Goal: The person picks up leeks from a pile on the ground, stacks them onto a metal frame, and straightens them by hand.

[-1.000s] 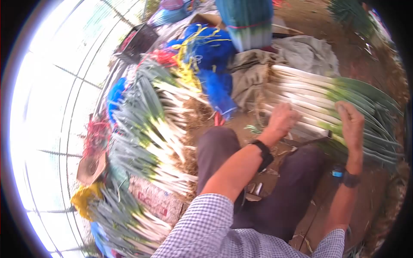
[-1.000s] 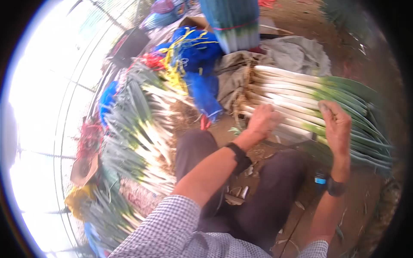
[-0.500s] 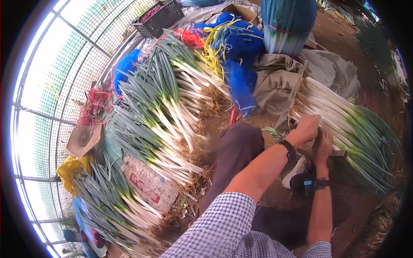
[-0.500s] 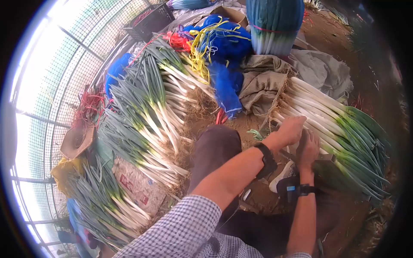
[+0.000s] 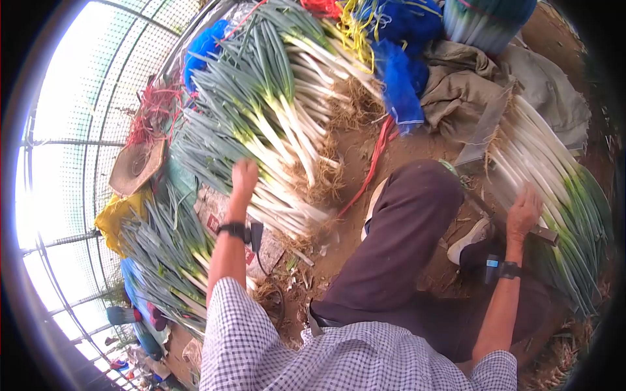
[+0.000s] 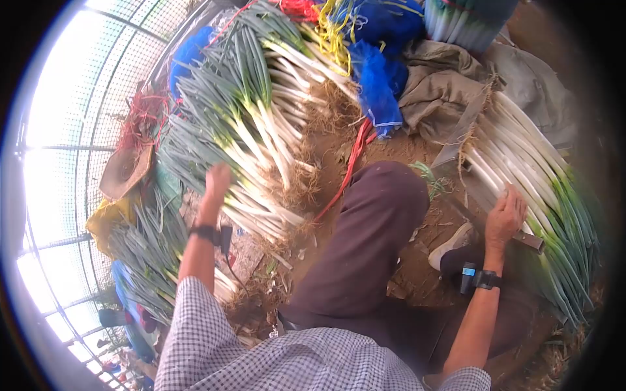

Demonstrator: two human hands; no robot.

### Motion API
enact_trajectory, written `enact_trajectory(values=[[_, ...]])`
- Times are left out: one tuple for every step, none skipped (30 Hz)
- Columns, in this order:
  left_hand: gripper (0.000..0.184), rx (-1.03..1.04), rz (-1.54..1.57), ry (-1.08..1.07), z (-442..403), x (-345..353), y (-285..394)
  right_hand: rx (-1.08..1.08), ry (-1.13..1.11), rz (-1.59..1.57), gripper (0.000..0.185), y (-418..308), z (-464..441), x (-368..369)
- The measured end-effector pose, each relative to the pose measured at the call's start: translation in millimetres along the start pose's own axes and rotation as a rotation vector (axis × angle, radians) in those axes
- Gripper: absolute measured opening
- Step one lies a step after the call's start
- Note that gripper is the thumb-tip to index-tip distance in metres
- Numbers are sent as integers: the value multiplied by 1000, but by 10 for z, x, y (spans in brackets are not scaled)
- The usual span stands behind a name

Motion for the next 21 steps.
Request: enact_trajectory(values=[[28,-230,107,-75,503,155,-496,-8,-9,-2,27,9,-13,6],[27,-441,315,-206,1047,374,-864,-21,-4,10,27,-4,-22,-6],[26,-684,723,-320,1567,613,-1085,-18,-13,17,27,14,-22,19],[26,-934,1310,-389,1988,816,-1146,-16,-18,26,26,57,-23,42],[26,-1131,1671,-451,2298,1024,-1118,-16,-22,37,26,80,-31,40],[26,-958,1502,-511,2526,1389,-1423,-13,-25,31,27,57,-57,15],[31,-999,1008,-335,2448,1212,-794,-3,-43,22,27,70,-77,24],[35,-1029,1000,-254,2384,1269,-583,9,-61,13,27,103,-82,21],[39,-1056,989,-175,2292,1307,-476,24,-76,6,27,129,-92,22],[31,-1101,1057,-116,2176,1347,-411,59,-100,2,28,161,-98,27],[25,-1144,1123,-60,2043,1384,-345,50,-100,-14,28,184,-107,35],[21,-1187,1188,-6,1967,1454,-353,43,-101,-28,28,211,-112,47],[23,-1191,1193,-8,1895,1504,-366,38,-100,-41,29,243,-115,62],[24,-1201,1194,-8,1853,1539,-397,40,-95,-35,29,278,-102,79],[25,-1212,1194,-4,1833,1587,-459,41,-91,-33,29,264,-102,83],[26,-1195,1211,0,1825,1625,-507,44,-87,-31,29,262,-110,81],[25,-1185,1082,39,1812,1660,-551,55,-75,-42,30,262,-111,72],[24,-1171,952,84,1792,1669,-577,66,-64,-60,30,237,-104,66],[24,-1156,823,132,1783,1649,-613,73,-53,-80,30,208,-112,73],[24,-1146,860,64,1792,1622,-672,81,-56,-67,30,185,-128,90],[29,-1141,896,-12,1841,1540,-705,86,-64,-47,30,189,-127,79]])
Point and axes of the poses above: each hand's wrist, its own z-axis away from the middle knuckle, its own x-axis out of the palm, y = z × x, the point moved 3 cm from there along -z, towards the middle knuckle, and after that the axes turned 4 degrees about x, right-handed, at the moved point
